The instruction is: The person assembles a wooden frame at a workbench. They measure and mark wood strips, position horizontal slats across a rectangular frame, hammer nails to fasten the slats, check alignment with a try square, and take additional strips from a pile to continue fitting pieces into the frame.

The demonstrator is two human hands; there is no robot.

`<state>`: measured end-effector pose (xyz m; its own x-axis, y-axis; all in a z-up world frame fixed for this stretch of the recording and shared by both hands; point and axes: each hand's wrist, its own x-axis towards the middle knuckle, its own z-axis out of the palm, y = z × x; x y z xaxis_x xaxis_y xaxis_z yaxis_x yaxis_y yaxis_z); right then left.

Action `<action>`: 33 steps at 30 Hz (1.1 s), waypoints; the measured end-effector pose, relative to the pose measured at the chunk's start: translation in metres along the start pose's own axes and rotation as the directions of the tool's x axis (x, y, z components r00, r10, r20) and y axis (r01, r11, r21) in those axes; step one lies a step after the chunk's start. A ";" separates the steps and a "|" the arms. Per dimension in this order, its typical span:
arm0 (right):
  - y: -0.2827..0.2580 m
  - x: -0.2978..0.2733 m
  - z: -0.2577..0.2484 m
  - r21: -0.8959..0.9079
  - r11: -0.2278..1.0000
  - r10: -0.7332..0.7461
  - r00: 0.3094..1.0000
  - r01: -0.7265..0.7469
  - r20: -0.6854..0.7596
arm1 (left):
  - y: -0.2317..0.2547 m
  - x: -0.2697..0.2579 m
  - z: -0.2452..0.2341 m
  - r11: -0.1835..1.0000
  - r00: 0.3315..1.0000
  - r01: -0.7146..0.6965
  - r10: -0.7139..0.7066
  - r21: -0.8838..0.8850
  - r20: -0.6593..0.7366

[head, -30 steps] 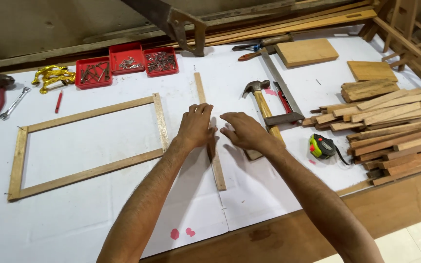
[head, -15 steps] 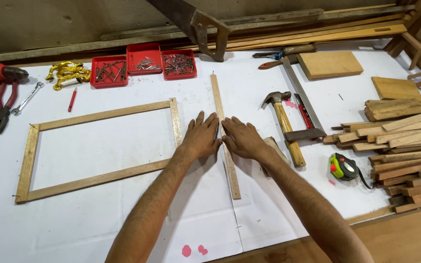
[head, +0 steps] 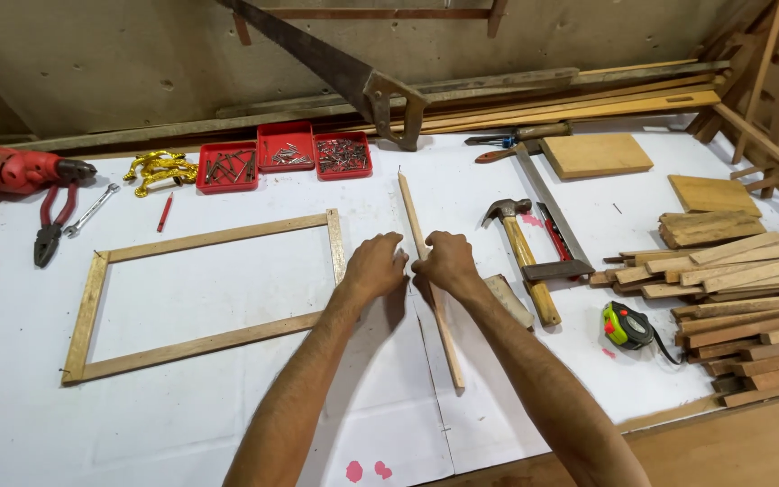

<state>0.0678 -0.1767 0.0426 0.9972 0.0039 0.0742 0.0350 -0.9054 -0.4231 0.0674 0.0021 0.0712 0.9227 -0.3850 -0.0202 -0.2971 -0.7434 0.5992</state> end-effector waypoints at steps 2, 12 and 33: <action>-0.003 -0.010 -0.019 0.138 0.981 0.126 0.989 -0.136 0.076 | -0.018 0.006 0.010 0.994 0.986 -0.095 0.086 -0.058 -0.143; -0.060 -0.075 -0.090 0.881 0.407 0.019 0.967 -0.240 0.254 | 0.025 -0.037 -0.063 0.768 0.998 -0.002 -0.041 -0.640 -0.054; -0.128 -0.086 -0.052 0.822 0.539 -0.391 0.811 -0.182 0.436 | -0.081 -0.125 -0.178 0.664 0.823 -0.140 -0.334 -0.735 -0.459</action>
<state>-0.0254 -0.0838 0.1376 0.8231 0.5425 -0.1678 -0.1086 -0.1395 -0.9842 0.0202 0.2079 0.1672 0.9717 0.1821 0.1502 -0.1457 -0.0378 0.9886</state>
